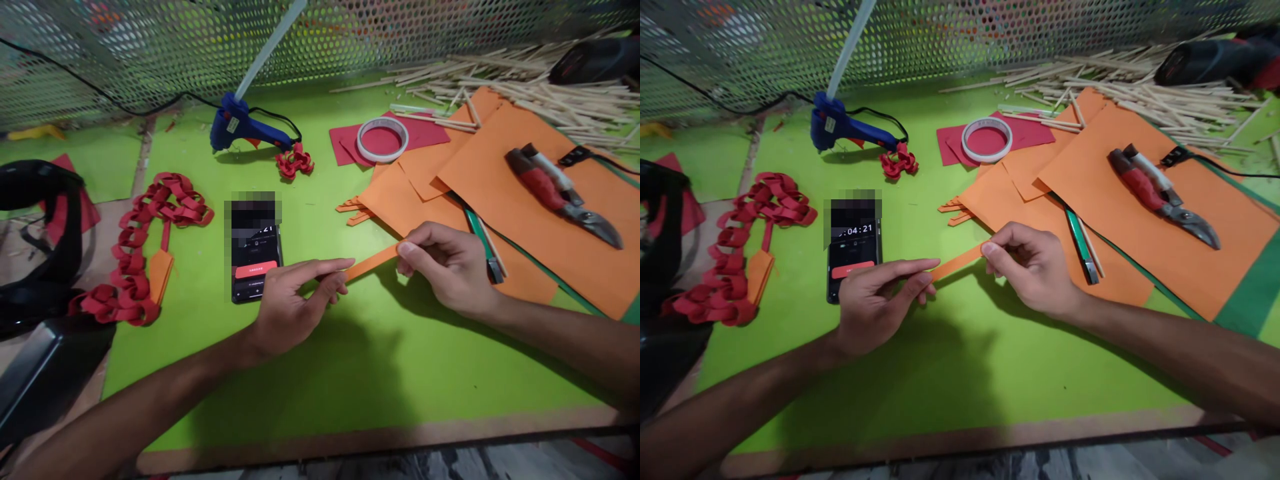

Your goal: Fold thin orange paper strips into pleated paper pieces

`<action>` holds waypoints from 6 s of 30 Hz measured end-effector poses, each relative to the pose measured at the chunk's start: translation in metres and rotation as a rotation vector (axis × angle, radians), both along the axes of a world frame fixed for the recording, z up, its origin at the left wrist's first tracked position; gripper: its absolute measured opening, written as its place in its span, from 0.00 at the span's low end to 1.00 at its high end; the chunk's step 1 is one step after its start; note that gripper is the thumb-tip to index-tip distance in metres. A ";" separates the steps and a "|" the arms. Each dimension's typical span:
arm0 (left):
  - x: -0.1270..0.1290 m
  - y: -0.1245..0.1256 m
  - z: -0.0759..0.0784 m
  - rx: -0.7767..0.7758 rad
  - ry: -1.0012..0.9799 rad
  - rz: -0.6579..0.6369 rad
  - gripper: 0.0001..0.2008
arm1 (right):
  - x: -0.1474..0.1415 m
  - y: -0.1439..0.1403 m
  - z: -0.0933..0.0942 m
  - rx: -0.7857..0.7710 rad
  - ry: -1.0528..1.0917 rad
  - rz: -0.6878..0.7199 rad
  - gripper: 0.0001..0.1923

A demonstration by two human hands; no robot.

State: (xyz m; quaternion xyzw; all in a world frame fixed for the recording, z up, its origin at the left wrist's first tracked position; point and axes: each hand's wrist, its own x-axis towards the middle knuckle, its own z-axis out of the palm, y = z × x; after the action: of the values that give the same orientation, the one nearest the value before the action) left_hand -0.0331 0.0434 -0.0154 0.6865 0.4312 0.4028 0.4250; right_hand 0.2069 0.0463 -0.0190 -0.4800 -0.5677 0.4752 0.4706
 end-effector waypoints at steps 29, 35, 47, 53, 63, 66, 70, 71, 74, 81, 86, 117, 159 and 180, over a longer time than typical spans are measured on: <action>-0.005 -0.002 -0.003 -0.068 -0.098 -0.006 0.15 | 0.002 0.003 0.000 0.014 0.033 -0.023 0.10; -0.007 -0.002 -0.003 -0.054 -0.153 -0.167 0.20 | 0.000 0.003 0.001 -0.001 0.009 -0.015 0.12; -0.006 -0.004 -0.003 0.065 -0.111 -0.215 0.22 | 0.000 0.001 0.001 0.013 0.029 -0.004 0.10; -0.007 -0.004 -0.005 0.044 -0.106 -0.214 0.22 | 0.000 0.001 0.001 0.012 0.026 0.001 0.11; -0.008 -0.002 -0.002 -0.056 -0.110 -0.269 0.22 | -0.003 0.000 0.002 0.086 -0.026 0.048 0.08; -0.006 0.000 0.000 -0.087 -0.025 -0.293 0.26 | -0.007 -0.004 0.003 0.189 -0.137 0.125 0.05; 0.000 0.001 -0.001 -0.147 -0.038 -0.287 0.31 | -0.012 -0.007 0.003 0.300 -0.272 0.178 0.04; 0.001 0.001 -0.001 -0.152 -0.054 -0.282 0.31 | -0.013 -0.007 0.003 0.316 -0.290 0.185 0.05; 0.005 0.002 -0.003 -0.154 -0.074 -0.263 0.30 | -0.017 -0.008 0.003 0.369 -0.315 0.212 0.05; 0.006 0.001 -0.002 -0.113 -0.016 -0.266 0.29 | -0.022 -0.010 0.003 0.414 -0.363 0.240 0.07; 0.004 0.002 -0.002 -0.113 -0.020 -0.296 0.28 | -0.021 -0.010 0.003 0.378 -0.350 0.271 0.09; 0.003 0.004 -0.005 -0.204 -0.116 -0.199 0.29 | -0.016 -0.005 0.004 0.242 -0.265 0.281 0.04; 0.003 0.005 -0.004 -0.187 -0.094 -0.183 0.24 | -0.012 -0.004 0.005 0.139 -0.188 0.176 0.06; -0.001 0.004 -0.006 -0.139 -0.099 -0.169 0.24 | -0.007 0.002 0.001 0.006 0.011 0.113 0.09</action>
State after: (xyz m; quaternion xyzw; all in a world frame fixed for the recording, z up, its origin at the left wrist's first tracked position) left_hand -0.0337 0.0475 -0.0212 0.6686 0.3770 0.3682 0.5247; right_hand 0.1994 0.0481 -0.0178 -0.4431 -0.5927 0.5020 0.4475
